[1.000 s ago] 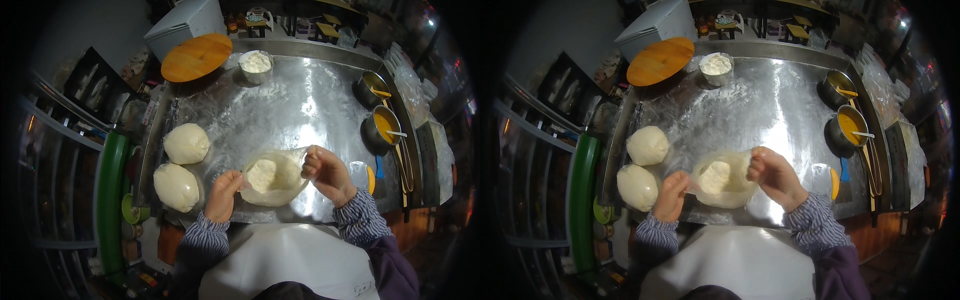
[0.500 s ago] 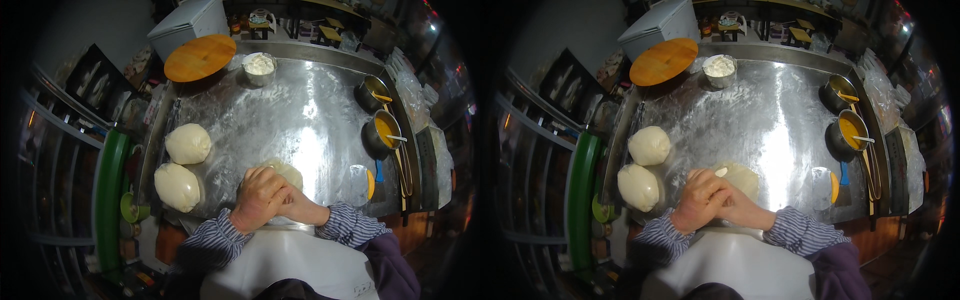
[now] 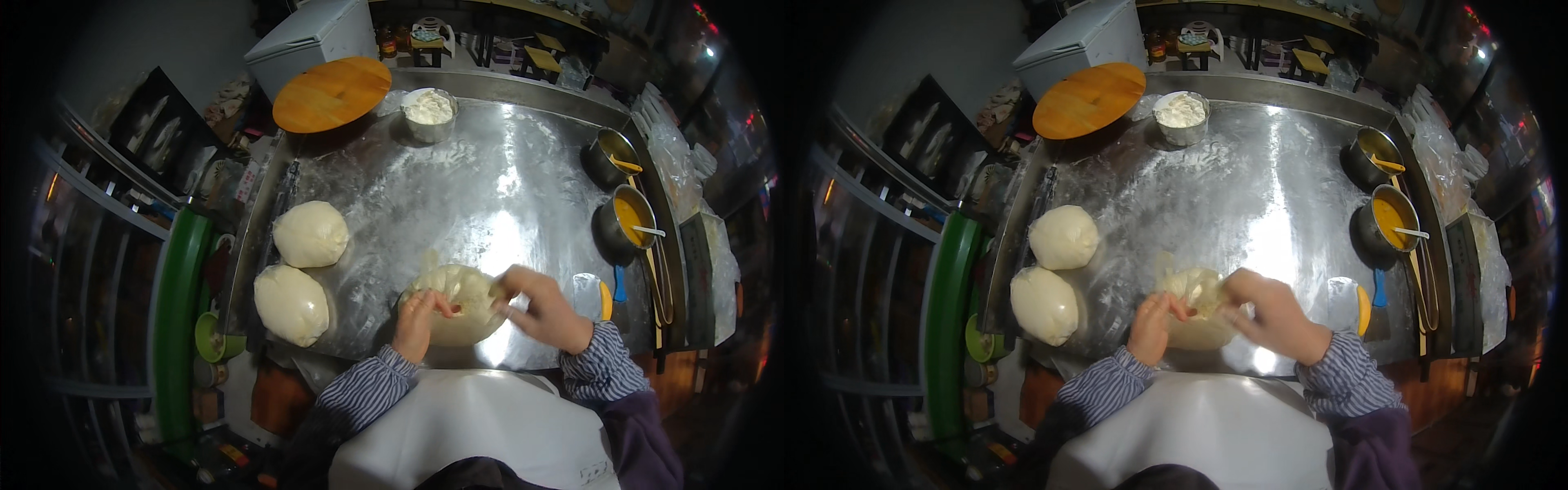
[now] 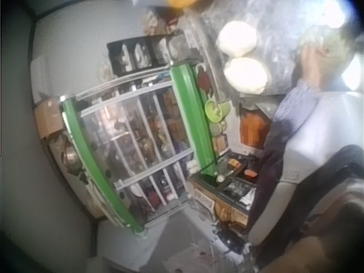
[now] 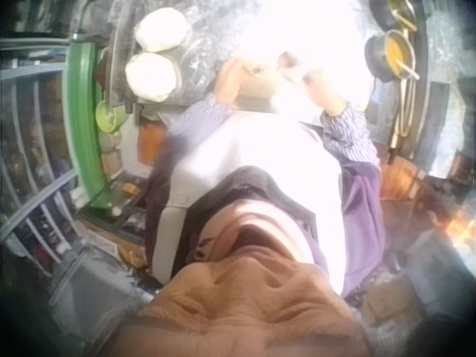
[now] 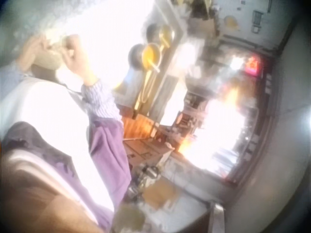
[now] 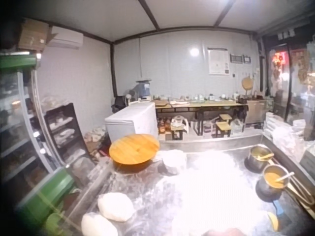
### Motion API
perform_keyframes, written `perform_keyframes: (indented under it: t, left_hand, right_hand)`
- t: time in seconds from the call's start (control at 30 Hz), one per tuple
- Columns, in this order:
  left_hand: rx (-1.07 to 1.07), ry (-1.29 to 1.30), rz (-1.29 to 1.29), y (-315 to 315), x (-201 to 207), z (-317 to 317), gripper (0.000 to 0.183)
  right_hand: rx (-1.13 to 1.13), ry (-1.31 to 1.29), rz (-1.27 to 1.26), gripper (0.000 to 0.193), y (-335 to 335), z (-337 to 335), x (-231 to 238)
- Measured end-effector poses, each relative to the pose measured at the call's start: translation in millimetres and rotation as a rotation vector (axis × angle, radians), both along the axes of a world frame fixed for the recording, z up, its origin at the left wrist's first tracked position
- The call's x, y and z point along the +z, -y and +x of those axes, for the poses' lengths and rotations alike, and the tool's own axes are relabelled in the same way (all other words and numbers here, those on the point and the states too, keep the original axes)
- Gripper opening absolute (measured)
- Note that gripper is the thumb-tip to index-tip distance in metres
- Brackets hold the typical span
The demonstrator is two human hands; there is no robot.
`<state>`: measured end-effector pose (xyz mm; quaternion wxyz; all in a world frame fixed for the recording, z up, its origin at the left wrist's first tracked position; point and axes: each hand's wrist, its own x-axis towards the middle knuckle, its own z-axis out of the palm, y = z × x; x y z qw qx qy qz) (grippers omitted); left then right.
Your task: The person kneads dough on a floured metal counter, then moves to a cutting board to trim the roots and outer layers of green onions using a small knife. The trimmed pieces are discarded into a nearby bowl.
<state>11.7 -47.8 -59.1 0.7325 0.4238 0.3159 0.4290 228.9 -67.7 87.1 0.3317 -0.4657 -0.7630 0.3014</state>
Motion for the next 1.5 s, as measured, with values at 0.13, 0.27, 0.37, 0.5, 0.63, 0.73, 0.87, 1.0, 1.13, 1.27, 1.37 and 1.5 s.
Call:
perform_keyframes:
  t: [0.13, 0.27, 0.37, 0.5, 0.63, 0.73, 0.87, 1.0, 1.13, 1.27, 1.37, 1.5]
  left_hand:
    - [-0.075, 0.122, -0.300, 1.7, -4.0, 2.2, 0.029]
    - [-0.263, -0.473, 0.566, 15.3, 3.6, -3.5, 0.044]
    - [-0.241, -0.368, 0.189, 3.2, 16.9, -3.8, 0.025]
    - [-0.064, -0.279, -0.176, -0.6, 37.4, -0.9, 0.019]
    - [-0.297, -0.310, -0.177, -8.9, 48.4, -15.5, 0.021]
    - [-0.274, -0.184, -0.191, -13.2, 49.1, -19.4, 0.013]
    - [-0.294, -0.230, -0.165, -17.6, 52.8, -18.4, 0.021]
    - [-0.295, -0.312, -0.136, -19.7, 63.4, -17.8, 0.021]
    - [-0.327, -0.404, -0.099, -18.6, 69.1, -19.3, 0.021]
    - [-0.199, -0.414, -0.182, -16.9, 67.1, -26.8, 0.014]
    - [0.010, -0.250, -0.292, -7.2, 67.0, -31.0, 0.014]
    - [0.255, -0.114, -0.221, 7.3, 74.4, -43.4, 0.011]
  right_hand:
    - [0.492, 0.132, 0.076, 0.015, 7.6, -41.6, -9.4]
    - [0.101, -0.210, -0.422, 0.019, -39.9, -63.8, -41.5]
    - [0.032, -0.286, -0.485, 0.026, -53.8, -58.3, -56.3]
    - [0.041, -0.010, -0.266, 0.031, -21.3, -43.3, -57.5]
    - [-0.044, 0.016, -0.272, 0.020, 5.2, -34.1, -55.6]
    - [0.041, -0.147, -0.328, 0.013, 14.0, -30.2, -59.1]
    - [0.254, -0.098, -0.310, 0.011, 20.2, -21.9, -68.4]
    - [0.226, -0.329, -0.517, 0.008, 17.9, -9.3, -77.0]
    - [0.038, -0.917, -0.841, 0.009, 11.4, 1.8, -90.3]
    - [-0.146, -0.830, -0.546, 0.025, -0.8, 24.8, -124.8]
    - [-0.597, -0.239, -0.266, 0.052, -14.9, 59.9, -158.7]
    - [-0.638, 0.750, -0.067, 0.074, -4.6, 74.1, -191.1]
